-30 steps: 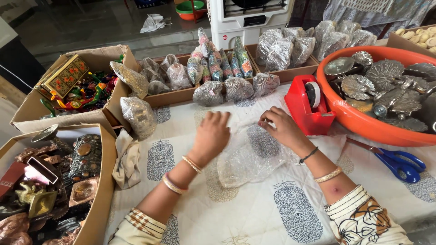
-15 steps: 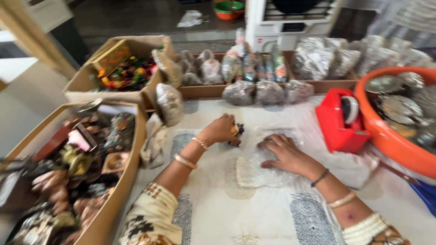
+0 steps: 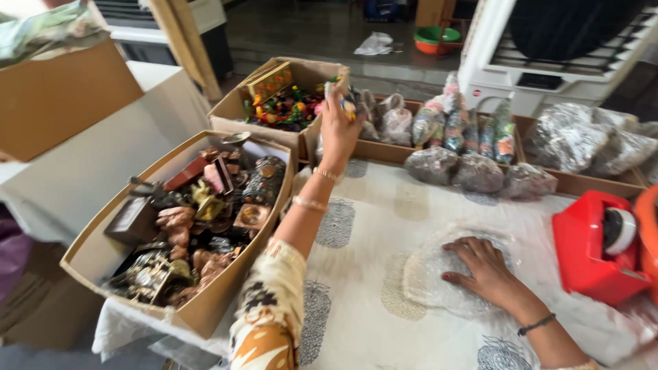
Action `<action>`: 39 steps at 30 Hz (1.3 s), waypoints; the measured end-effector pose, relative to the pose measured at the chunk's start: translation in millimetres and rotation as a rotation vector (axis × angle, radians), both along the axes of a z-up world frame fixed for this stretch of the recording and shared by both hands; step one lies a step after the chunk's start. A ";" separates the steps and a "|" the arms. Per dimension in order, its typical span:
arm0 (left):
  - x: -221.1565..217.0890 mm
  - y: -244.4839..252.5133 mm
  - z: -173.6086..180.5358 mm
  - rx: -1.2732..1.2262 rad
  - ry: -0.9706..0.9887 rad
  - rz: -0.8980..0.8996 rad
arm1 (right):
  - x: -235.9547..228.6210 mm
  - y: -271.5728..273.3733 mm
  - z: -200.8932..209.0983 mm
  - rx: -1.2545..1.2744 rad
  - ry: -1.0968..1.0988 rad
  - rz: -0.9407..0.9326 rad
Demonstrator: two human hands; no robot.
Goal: Packing small decorative figurines and jewelry into plastic bags and a small box using tape and scissors.
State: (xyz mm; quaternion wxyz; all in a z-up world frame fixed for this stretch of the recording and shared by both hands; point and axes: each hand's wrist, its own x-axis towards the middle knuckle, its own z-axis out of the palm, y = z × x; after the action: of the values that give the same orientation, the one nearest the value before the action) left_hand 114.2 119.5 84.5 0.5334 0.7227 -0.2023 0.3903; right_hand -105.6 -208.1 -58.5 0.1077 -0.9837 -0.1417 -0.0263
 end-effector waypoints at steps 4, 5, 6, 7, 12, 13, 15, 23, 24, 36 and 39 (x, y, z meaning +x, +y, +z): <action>55.8 27.1 4.2 -0.066 0.054 0.275 | -3.2 8.2 8.4 -0.042 0.039 -0.033; 65.4 32.2 3.0 -0.048 0.078 0.389 | -4.7 10.5 11.5 -0.016 0.051 -0.041; 75.7 35.3 3.0 -0.030 0.099 0.500 | -6.2 11.6 15.4 0.009 0.061 -0.052; 81.2 38.7 2.6 -0.032 0.101 0.506 | -6.7 12.6 15.8 0.007 0.062 -0.046; 136.0 57.5 -16.1 0.117 0.438 0.553 | -4.5 14.6 15.2 0.038 0.091 -0.082; 144.4 64.2 -14.6 0.114 0.442 0.554 | -3.5 13.7 12.4 0.034 0.094 -0.080; 159.8 79.2 -14.6 0.363 0.669 0.535 | -2.1 11.7 6.4 0.049 0.043 -0.086; 259.5 108.4 -61.7 0.765 0.763 0.531 | 5.1 6.7 -6.7 0.038 0.026 -0.102; 267.0 106.6 -65.1 0.819 0.698 0.573 | 4.5 7.4 -3.9 0.046 0.043 -0.109; 210.2 94.9 -4.5 1.122 1.145 0.488 | 1.8 12.4 4.7 0.073 0.058 -0.094; 225.8 91.0 -16.1 1.145 1.190 0.453 | -0.2 15.0 7.9 0.075 0.060 -0.095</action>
State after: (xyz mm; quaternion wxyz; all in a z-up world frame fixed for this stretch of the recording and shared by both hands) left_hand 340.0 210.4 68.4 0.0126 0.9883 0.0948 -0.1191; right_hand -105.9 -193.2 -50.6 0.1474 -0.9849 -0.0906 -0.0071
